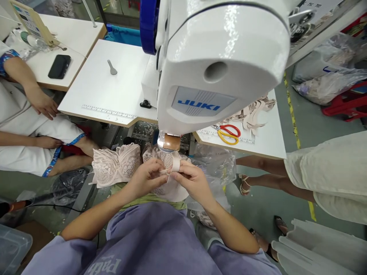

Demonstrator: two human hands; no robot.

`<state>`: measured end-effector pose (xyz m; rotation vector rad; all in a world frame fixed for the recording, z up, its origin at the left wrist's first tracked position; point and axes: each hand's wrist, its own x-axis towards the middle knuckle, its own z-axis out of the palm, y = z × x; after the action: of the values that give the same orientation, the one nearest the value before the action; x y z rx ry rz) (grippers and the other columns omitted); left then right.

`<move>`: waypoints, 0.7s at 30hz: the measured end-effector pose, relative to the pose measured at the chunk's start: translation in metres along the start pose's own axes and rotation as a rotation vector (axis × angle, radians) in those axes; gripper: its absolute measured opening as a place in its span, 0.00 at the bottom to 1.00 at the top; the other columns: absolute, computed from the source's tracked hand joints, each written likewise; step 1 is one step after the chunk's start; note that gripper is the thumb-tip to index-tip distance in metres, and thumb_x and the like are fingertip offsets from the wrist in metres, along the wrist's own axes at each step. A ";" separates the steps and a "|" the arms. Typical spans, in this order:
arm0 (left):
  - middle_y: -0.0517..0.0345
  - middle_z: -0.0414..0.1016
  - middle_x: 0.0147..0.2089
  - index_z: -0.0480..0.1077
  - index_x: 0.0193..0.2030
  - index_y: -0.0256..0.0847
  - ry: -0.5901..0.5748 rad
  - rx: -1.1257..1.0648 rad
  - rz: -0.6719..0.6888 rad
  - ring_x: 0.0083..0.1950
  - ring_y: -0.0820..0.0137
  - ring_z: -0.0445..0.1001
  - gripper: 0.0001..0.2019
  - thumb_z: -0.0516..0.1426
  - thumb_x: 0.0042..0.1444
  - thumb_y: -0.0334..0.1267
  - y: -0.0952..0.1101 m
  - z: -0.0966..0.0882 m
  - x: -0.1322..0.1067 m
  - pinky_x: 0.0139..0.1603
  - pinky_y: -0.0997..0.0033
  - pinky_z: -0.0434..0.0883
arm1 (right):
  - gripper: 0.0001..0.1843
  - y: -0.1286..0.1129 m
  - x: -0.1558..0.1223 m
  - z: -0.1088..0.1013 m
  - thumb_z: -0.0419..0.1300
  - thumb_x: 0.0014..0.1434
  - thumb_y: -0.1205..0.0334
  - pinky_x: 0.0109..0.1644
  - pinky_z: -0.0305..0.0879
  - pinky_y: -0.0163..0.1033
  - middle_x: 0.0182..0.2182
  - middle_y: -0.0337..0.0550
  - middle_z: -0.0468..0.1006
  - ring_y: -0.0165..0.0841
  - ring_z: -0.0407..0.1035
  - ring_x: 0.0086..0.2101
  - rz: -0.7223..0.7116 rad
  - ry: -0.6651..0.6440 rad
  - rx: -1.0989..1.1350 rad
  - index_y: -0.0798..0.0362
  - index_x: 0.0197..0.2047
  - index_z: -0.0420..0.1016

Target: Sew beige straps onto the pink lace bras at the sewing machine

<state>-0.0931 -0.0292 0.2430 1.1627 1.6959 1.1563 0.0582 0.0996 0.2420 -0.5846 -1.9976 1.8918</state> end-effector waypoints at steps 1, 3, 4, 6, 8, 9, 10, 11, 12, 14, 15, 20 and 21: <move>0.50 0.73 0.44 0.72 0.34 0.37 0.020 -0.010 0.067 0.46 0.66 0.72 0.12 0.59 0.62 0.44 -0.004 0.005 -0.001 0.43 0.70 0.69 | 0.07 0.003 0.001 -0.001 0.65 0.62 0.57 0.44 0.69 0.38 0.39 0.42 0.81 0.35 0.74 0.41 0.018 0.019 0.063 0.44 0.42 0.85; 0.49 0.74 0.47 0.71 0.36 0.38 0.079 -0.003 0.126 0.48 0.64 0.73 0.12 0.56 0.65 0.44 -0.013 0.017 -0.003 0.46 0.67 0.71 | 0.07 0.007 0.006 -0.005 0.66 0.61 0.54 0.45 0.69 0.39 0.39 0.42 0.80 0.36 0.73 0.42 0.049 0.070 0.181 0.44 0.41 0.85; 0.51 0.75 0.42 0.70 0.36 0.38 0.132 0.014 0.126 0.43 0.67 0.74 0.12 0.54 0.66 0.45 -0.017 0.022 -0.003 0.42 0.69 0.72 | 0.08 0.008 0.009 -0.008 0.66 0.61 0.54 0.45 0.69 0.38 0.39 0.42 0.80 0.35 0.73 0.41 0.062 0.091 0.222 0.44 0.40 0.85; 0.56 0.74 0.34 0.69 0.41 0.38 0.257 0.067 0.158 0.32 0.71 0.73 0.12 0.53 0.67 0.45 -0.023 0.029 -0.003 0.33 0.73 0.70 | 0.08 0.007 0.017 -0.014 0.67 0.60 0.53 0.42 0.68 0.36 0.38 0.41 0.80 0.33 0.72 0.39 0.102 0.088 0.267 0.45 0.40 0.85; 0.58 0.75 0.33 0.67 0.52 0.39 0.321 0.188 0.330 0.29 0.72 0.73 0.12 0.53 0.67 0.43 -0.022 0.026 0.001 0.29 0.74 0.69 | 0.09 0.003 0.027 -0.022 0.68 0.59 0.52 0.38 0.68 0.34 0.37 0.40 0.79 0.30 0.71 0.36 0.167 0.056 0.298 0.45 0.40 0.85; 0.58 0.76 0.34 0.66 0.58 0.39 0.309 0.267 0.444 0.29 0.72 0.73 0.15 0.53 0.67 0.39 -0.019 0.021 0.005 0.30 0.74 0.68 | 0.09 0.001 0.033 -0.026 0.68 0.58 0.52 0.37 0.68 0.33 0.37 0.40 0.79 0.29 0.71 0.34 0.194 0.053 0.324 0.45 0.40 0.85; 0.60 0.76 0.33 0.64 0.61 0.40 0.276 0.349 0.535 0.29 0.72 0.73 0.17 0.52 0.67 0.36 -0.016 0.014 0.009 0.29 0.75 0.67 | 0.11 -0.001 0.039 -0.031 0.68 0.58 0.50 0.35 0.68 0.32 0.36 0.39 0.78 0.27 0.70 0.32 0.215 0.064 0.358 0.46 0.40 0.84; 0.62 0.75 0.30 0.64 0.63 0.42 0.233 0.420 0.584 0.27 0.74 0.72 0.18 0.51 0.68 0.33 -0.011 0.006 0.013 0.29 0.76 0.65 | 0.12 -0.001 0.046 -0.036 0.68 0.58 0.49 0.34 0.68 0.31 0.33 0.39 0.77 0.26 0.69 0.29 0.227 0.088 0.393 0.46 0.40 0.84; 0.65 0.73 0.27 0.66 0.62 0.43 0.200 0.469 0.587 0.25 0.75 0.69 0.18 0.51 0.68 0.31 -0.006 -0.001 0.017 0.27 0.77 0.63 | 0.13 0.001 0.053 -0.040 0.68 0.57 0.48 0.33 0.68 0.31 0.31 0.38 0.76 0.25 0.67 0.27 0.229 0.118 0.418 0.47 0.39 0.84; 0.66 0.71 0.23 0.71 0.59 0.42 0.182 0.483 0.477 0.21 0.77 0.66 0.16 0.51 0.68 0.31 0.003 -0.013 0.025 0.25 0.78 0.60 | 0.13 0.007 0.068 -0.049 0.69 0.55 0.49 0.30 0.67 0.30 0.25 0.35 0.72 0.24 0.65 0.24 0.222 0.168 0.415 0.50 0.34 0.81; 0.65 0.72 0.23 0.73 0.57 0.40 0.185 0.460 0.401 0.21 0.77 0.65 0.15 0.51 0.68 0.32 0.007 -0.017 0.028 0.24 0.78 0.60 | 0.13 0.012 0.075 -0.052 0.70 0.53 0.50 0.29 0.67 0.30 0.23 0.34 0.70 0.25 0.64 0.24 0.216 0.188 0.383 0.51 0.32 0.79; 0.61 0.78 0.28 0.75 0.57 0.38 0.151 0.322 0.171 0.21 0.78 0.66 0.16 0.52 0.67 0.35 0.014 -0.022 0.033 0.25 0.78 0.61 | 0.10 0.018 0.105 -0.055 0.66 0.52 0.54 0.38 0.73 0.41 0.23 0.38 0.75 0.34 0.71 0.29 0.035 0.298 0.011 0.51 0.28 0.73; 0.62 0.76 0.25 0.74 0.58 0.39 0.139 0.313 0.152 0.20 0.78 0.64 0.17 0.52 0.67 0.35 0.015 -0.022 0.032 0.24 0.78 0.60 | 0.09 0.016 0.109 -0.053 0.64 0.53 0.55 0.43 0.74 0.44 0.25 0.40 0.77 0.37 0.73 0.34 -0.028 0.313 -0.075 0.51 0.29 0.74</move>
<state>-0.1191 -0.0014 0.2604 1.4522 1.9745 1.1097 -0.0085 0.2010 0.2251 -0.8134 -1.8668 1.6007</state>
